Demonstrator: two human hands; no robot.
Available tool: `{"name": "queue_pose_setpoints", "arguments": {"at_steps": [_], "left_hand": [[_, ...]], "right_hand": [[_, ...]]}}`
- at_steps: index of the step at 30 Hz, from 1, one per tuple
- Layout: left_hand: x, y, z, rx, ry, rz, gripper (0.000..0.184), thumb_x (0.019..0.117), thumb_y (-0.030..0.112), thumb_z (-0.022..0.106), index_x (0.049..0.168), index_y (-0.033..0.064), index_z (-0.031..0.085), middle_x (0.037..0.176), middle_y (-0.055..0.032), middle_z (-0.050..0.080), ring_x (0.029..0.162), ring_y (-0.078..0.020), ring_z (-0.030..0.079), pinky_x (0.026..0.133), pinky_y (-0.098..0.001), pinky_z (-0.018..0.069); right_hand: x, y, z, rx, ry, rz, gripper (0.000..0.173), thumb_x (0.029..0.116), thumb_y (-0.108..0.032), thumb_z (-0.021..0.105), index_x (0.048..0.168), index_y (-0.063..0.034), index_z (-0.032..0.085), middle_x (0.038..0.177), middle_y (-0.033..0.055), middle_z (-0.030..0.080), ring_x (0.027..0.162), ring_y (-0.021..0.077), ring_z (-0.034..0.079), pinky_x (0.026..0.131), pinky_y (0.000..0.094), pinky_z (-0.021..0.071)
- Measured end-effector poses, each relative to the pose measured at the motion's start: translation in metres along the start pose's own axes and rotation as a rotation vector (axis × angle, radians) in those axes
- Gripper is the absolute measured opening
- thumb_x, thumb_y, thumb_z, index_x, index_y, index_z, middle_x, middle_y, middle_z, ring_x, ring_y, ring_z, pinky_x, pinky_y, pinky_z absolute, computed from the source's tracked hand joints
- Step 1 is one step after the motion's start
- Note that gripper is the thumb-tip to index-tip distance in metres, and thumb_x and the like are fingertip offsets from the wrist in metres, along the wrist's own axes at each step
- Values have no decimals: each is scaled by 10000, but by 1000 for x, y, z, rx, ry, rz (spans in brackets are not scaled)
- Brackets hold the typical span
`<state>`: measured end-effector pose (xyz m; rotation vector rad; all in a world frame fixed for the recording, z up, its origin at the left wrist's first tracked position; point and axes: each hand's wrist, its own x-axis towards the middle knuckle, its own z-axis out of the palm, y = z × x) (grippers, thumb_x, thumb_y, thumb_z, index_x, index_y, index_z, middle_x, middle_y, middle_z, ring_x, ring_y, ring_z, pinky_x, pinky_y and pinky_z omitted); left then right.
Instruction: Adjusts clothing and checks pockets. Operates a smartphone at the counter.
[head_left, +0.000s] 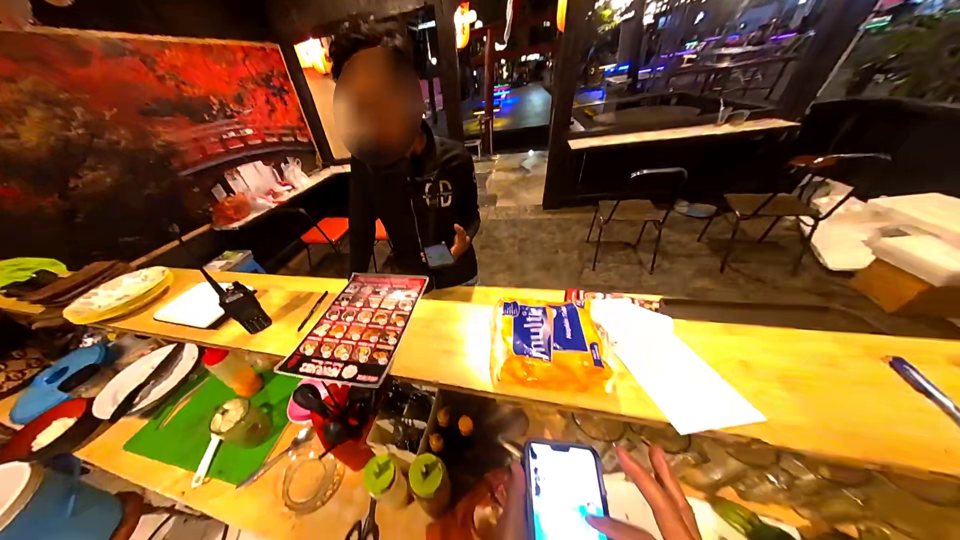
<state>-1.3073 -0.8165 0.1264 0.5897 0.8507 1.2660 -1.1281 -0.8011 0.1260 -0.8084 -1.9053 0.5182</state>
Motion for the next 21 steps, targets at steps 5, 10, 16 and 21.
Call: {"name": "queue_pose_setpoints", "arguments": {"at_steps": [5, 10, 16, 21], "left_hand": [[-4, 6, -6, 16, -48, -34, 675, 1032, 658, 300, 1409, 124, 466, 1162, 20, 725, 1066, -96, 700, 911, -339, 607], [-4, 1, -15, 47, -22, -6, 679, 1003, 712, 307, 1334, 169, 543, 1100, 30, 741, 1030, -92, 710, 890, -325, 609], [-7, -4, -17, -51, -62, -59, 690, 933, 778, 402, 1292, 223, 600, 1090, 9, 750, 1017, -113, 721, 882, -341, 613], [-7, -7, -18, -57, -95, -40, 673, 892, 791, 469, 1272, 258, 626, 1095, 26, 749, 1027, -99, 716, 896, -330, 605]], "right_hand": [[-10, -3, 3, -89, 63, -1, 382, 1088, -405, 341, 1229, -340, 690, 1658, 8, 356, 1587, 347, 112, 1291, 581, 102], [-20, -4, 5, -79, 59, 32, 417, 1089, -378, 324, 1216, -284, 710, 1641, 67, 383, 1581, 383, 111, 1277, 610, 107], [-21, -5, 5, -77, 45, 32, 413, 1080, -346, 327, 1204, -276, 715, 1646, 80, 368, 1581, 383, 102, 1271, 610, 118], [-21, -8, 5, -67, 22, 36, 395, 1073, -316, 346, 1166, -277, 728, 1654, 69, 358, 1582, 385, 94, 1272, 613, 116]]}}
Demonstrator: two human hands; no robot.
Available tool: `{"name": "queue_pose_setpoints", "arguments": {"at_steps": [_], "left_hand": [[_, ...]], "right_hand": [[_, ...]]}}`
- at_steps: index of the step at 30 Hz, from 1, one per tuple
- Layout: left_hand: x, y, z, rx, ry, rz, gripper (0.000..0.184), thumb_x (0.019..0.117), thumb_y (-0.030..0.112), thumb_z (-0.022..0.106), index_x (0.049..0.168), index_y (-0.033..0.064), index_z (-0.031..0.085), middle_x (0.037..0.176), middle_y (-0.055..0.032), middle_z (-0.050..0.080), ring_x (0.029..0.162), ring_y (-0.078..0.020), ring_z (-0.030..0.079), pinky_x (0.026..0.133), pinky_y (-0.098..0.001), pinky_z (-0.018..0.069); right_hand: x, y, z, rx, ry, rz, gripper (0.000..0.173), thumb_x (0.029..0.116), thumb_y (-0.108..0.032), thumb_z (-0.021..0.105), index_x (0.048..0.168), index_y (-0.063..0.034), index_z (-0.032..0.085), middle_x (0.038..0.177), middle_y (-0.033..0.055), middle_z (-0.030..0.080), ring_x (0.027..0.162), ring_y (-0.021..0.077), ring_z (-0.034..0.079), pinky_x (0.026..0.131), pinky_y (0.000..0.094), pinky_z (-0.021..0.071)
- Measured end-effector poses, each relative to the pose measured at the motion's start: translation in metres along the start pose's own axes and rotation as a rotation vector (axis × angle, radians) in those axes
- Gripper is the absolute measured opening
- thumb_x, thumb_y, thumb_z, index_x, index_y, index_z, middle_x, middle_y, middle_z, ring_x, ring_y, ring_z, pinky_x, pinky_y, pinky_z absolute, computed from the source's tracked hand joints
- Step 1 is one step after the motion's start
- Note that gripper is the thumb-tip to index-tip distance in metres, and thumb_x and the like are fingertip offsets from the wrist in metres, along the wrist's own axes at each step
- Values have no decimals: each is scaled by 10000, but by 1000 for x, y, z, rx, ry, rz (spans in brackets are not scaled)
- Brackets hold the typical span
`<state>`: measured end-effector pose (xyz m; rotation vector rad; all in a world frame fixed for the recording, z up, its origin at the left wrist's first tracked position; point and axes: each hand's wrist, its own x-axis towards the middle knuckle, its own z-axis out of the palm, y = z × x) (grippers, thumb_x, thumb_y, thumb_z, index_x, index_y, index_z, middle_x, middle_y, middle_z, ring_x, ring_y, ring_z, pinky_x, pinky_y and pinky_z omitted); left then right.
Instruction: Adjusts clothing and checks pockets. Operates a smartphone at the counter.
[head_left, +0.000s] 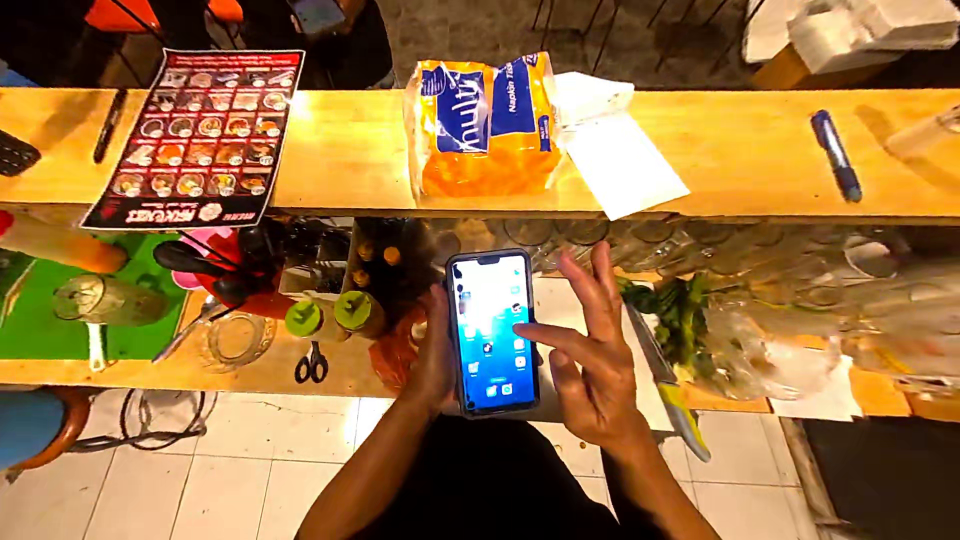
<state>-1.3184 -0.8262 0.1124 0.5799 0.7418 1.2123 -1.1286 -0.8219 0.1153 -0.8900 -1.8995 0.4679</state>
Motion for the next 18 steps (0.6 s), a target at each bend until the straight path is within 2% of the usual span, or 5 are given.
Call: {"name": "queue_pose_setpoints", "arguments": {"at_steps": [18], "left_hand": [[2, -1, -2, -27, -65, -3, 675, 868, 801, 482, 1266, 281, 647, 1112, 16, 749, 1040, -108, 717, 907, -334, 601]], "right_hand": [[2, 1, 3, 25, -19, 0, 383, 1066, -302, 363, 1114, -249, 740, 1654, 89, 352, 1579, 399, 100, 1269, 624, 111]]}}
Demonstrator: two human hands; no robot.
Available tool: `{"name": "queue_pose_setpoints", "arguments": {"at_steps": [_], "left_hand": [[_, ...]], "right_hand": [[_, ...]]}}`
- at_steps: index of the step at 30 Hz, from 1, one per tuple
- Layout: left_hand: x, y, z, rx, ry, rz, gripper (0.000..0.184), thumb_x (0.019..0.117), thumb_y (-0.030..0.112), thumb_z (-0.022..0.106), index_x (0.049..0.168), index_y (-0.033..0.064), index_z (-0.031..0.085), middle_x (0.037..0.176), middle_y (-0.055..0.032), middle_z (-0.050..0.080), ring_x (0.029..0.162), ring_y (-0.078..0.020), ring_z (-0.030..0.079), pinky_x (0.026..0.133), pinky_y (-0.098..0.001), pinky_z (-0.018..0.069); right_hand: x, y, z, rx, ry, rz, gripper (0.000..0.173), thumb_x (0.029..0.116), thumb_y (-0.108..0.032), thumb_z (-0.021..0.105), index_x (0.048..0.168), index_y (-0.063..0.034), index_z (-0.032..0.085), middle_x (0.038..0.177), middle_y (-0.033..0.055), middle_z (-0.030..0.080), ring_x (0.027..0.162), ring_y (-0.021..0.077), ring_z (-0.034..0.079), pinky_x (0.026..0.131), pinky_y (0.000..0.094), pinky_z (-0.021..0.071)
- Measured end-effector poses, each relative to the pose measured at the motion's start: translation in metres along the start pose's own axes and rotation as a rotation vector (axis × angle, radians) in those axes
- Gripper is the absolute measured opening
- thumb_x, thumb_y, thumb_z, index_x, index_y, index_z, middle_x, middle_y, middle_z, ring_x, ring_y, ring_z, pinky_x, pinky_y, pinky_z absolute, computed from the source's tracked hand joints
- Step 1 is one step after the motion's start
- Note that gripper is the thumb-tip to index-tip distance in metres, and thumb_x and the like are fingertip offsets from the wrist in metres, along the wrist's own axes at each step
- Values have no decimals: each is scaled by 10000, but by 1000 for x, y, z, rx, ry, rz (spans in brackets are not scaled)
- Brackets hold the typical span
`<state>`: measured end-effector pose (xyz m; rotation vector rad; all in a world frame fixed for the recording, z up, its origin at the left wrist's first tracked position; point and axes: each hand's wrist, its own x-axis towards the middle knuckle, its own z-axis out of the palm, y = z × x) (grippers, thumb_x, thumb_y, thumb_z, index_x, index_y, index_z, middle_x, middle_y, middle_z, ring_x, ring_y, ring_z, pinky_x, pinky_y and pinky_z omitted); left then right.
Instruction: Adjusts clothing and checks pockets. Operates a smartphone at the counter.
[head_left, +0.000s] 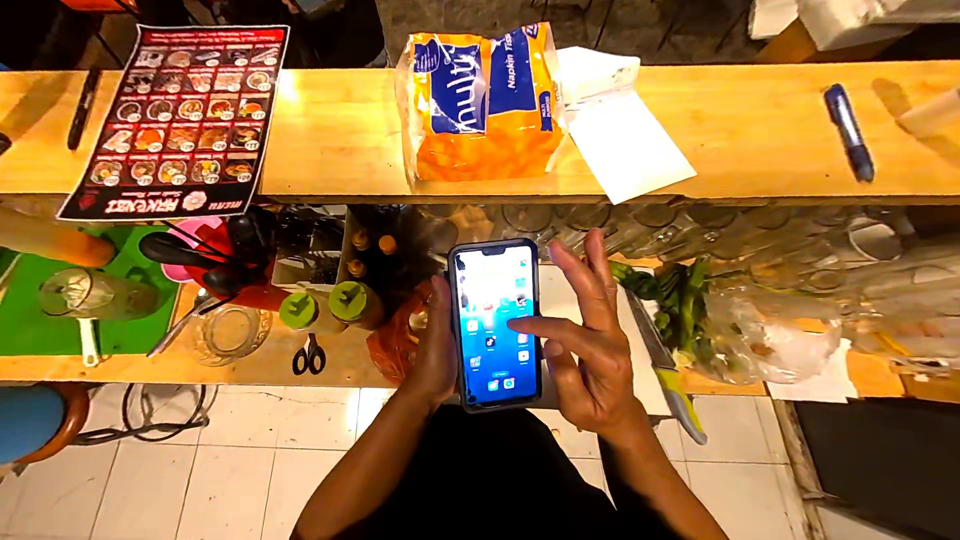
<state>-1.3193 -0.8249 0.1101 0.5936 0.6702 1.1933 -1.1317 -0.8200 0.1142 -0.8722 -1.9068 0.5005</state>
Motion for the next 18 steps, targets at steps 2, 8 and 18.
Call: {"name": "queue_pose_setpoints", "arguments": {"at_steps": [2, 8, 18], "left_hand": [[0, 0, 0, 12, 0, -4, 686, 855, 809, 491, 1263, 279, 643, 1100, 16, 749, 1027, -109, 719, 898, -336, 605], [0, 0, 0, 12, 13, -7, 677, 864, 805, 489, 1264, 280, 639, 1099, 17, 748, 1029, -107, 717, 895, -338, 604], [0, 0, 2, -4, -3, 0, 636, 889, 781, 482, 1256, 290, 652, 1113, 22, 746, 1040, -104, 715, 903, -331, 603]], "right_hand": [[1, 1, 0, -6, 7, -6, 389, 1074, -322, 361, 1124, -249, 740, 1654, 86, 354, 1579, 396, 99, 1269, 627, 110], [1, 1, 0, -7, 12, -14, 388, 1070, -303, 361, 1118, -242, 741, 1648, 89, 365, 1579, 397, 101, 1270, 623, 113], [-2, 0, -1, 2, 14, -6, 381, 1071, -310, 366, 1113, -246, 739, 1647, 90, 367, 1577, 405, 99, 1269, 626, 117]]}}
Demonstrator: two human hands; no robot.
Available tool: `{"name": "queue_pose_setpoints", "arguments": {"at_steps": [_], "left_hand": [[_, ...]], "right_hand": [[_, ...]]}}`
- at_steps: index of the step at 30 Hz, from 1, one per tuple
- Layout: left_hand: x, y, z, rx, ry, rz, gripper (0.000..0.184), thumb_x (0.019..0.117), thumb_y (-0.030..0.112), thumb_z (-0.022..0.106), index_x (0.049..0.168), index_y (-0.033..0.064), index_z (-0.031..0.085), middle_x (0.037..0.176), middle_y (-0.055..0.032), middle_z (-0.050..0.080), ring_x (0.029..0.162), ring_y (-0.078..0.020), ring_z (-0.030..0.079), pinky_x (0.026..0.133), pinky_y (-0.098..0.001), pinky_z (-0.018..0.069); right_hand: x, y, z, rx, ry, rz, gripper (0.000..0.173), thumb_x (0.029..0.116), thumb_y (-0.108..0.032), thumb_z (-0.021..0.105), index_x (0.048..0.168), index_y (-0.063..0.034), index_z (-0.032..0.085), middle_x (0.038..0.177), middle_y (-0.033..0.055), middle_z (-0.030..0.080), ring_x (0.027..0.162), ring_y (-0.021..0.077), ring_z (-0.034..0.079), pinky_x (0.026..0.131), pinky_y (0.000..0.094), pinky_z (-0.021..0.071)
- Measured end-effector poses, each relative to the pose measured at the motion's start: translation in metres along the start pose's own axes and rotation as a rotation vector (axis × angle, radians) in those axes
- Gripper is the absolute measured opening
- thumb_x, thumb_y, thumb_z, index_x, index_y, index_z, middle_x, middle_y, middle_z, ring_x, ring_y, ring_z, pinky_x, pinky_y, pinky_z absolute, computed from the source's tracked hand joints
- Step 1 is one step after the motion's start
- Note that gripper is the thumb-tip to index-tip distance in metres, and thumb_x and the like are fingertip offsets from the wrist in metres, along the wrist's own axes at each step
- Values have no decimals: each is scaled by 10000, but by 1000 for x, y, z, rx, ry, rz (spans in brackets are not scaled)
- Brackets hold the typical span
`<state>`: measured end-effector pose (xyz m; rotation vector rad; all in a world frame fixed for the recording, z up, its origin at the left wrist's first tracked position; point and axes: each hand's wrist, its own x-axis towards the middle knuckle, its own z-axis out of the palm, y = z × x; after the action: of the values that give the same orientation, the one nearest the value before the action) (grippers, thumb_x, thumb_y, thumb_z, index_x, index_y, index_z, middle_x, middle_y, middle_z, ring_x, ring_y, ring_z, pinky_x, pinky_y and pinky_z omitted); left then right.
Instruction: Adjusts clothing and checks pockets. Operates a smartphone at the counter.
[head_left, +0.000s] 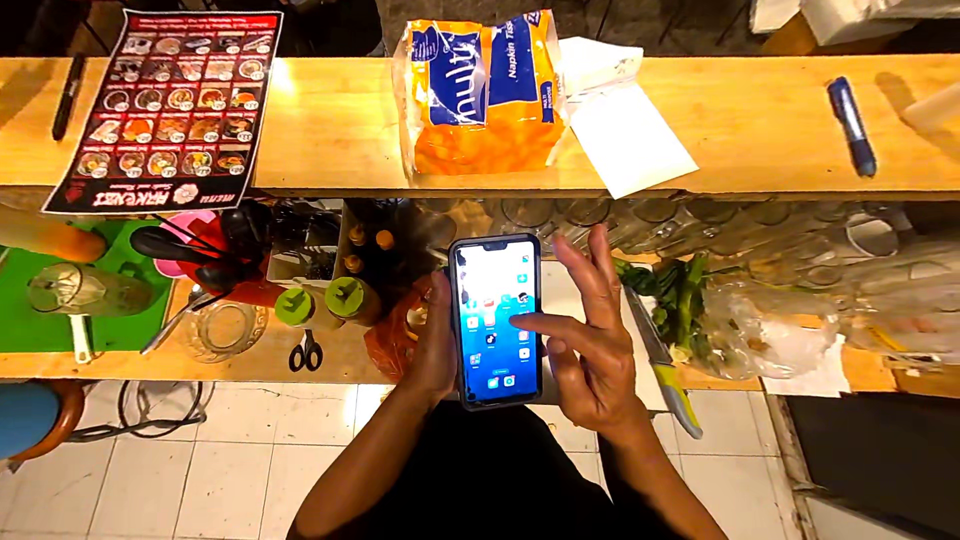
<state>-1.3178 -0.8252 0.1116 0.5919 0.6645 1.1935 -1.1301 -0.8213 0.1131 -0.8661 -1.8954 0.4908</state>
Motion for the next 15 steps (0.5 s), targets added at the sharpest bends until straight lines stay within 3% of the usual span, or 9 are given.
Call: {"name": "queue_pose_setpoints", "arguments": {"at_steps": [15], "left_hand": [[-1, -1, 1, 25, -17, 3, 626, 921, 775, 425, 1279, 306, 634, 1132, 27, 739, 1055, -100, 709, 907, -338, 603]], "right_hand": [[0, -1, -4, -1, -15, -5, 365, 1063, -278, 376, 1115, -246, 736, 1655, 94, 347, 1580, 396, 89, 1273, 620, 111]]}}
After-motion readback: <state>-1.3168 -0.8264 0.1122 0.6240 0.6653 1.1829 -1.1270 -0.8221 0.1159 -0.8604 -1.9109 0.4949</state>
